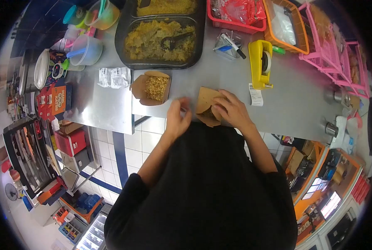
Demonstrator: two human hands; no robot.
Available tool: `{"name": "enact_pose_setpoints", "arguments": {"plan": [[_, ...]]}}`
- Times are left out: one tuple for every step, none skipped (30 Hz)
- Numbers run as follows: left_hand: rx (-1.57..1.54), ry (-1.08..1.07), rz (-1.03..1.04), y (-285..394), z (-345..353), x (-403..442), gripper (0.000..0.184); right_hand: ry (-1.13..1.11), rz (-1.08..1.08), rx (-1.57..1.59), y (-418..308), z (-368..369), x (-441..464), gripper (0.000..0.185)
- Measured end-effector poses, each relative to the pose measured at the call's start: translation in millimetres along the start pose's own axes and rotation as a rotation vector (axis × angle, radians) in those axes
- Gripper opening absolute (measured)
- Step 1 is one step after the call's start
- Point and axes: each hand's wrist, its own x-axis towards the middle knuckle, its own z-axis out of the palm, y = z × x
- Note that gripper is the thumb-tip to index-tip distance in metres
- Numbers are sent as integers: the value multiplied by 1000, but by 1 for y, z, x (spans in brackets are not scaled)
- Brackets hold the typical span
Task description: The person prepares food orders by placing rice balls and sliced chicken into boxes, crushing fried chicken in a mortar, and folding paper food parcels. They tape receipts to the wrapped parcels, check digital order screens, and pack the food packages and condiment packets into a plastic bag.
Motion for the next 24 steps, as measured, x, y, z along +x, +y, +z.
{"name": "enact_pose_setpoints", "arguments": {"plan": [[2, -3, 1, 3, -4, -10, 50, 28, -12, -47, -5, -2, -1, 33], [92, -119, 144, 26, -12, -15, 40, 53, -21, -93, -10, -3, 0, 33], [179, -233, 279, 38, -16, -21, 30, 45, -17, -88, -16, -4, 1, 33], [178, -233, 268, 36, -13, -24, 30, 59, -16, -189, -24, -3, 4, 31], [191, -223, 276, 31, -8, -22, 25, 76, -21, -292, -29, -1, 7, 30], [204, -213, 289, 27, -3, -18, 20, 72, -26, -290, -30, 3, 7, 30], [204, -205, 288, 25, 1, -12, 20, 107, -43, -309, -30, 7, 8, 29], [211, -155, 284, 23, 7, -5, 19, 142, -61, -329, -30, 8, 10, 28], [218, -105, 278, 22, 12, -2, 19, 141, -68, -332, -30, 7, 10, 28], [217, -95, 279, 22, 18, -1, 19, 88, -33, -341, -30, 3, 10, 28], [190, -71, 196, 23, 25, 0, 18, 36, 3, -350, -29, 0, 11, 27], [165, -50, 115, 22, 29, 2, 18, 38, -4, -351, -29, -2, 12, 27], [169, -45, 118, 21, 30, 3, 18, 38, -20, -355, -28, -3, 13, 26], [111, -66, 70, 20, 29, 4, 18, 40, -33, -358, -28, -3, 14, 24], [53, -89, 24, 18, 29, 6, 18, 46, -34, -357, -28, -2, 15, 24], [54, -90, 27, 17, 28, 6, 18, 49, 1, -292, -28, -2, 15, 22], [-8, -100, -10, 16, 29, 7, 18, 50, 35, -229, -27, -3, 15, 21], [-72, -109, -48, 15, 31, 7, 18, 50, 34, -233, -26, -5, 15, 21], [-77, -109, -48, 12, 34, 8, 18, 39, 125, -71, -24, -8, 15, 21], [-88, -81, -35, 11, 37, 9, 18, 27, 214, 90, -24, -12, 15, 21], [-97, -51, -24, 9, 39, 9, 18, 24, 213, 86, -24, -14, 15, 21], [-99, -48, -25, 7, 41, 9, 18, -2, 214, 82, -24, -15, 16, 21], [-100, -54, -48, 9, 42, 10, 18, -28, 215, 79, -25, -16, 17, 21], [-101, -59, -72, 11, 42, 11, 18, -32, 211, 78, -27, -17, 19, 21]]}}
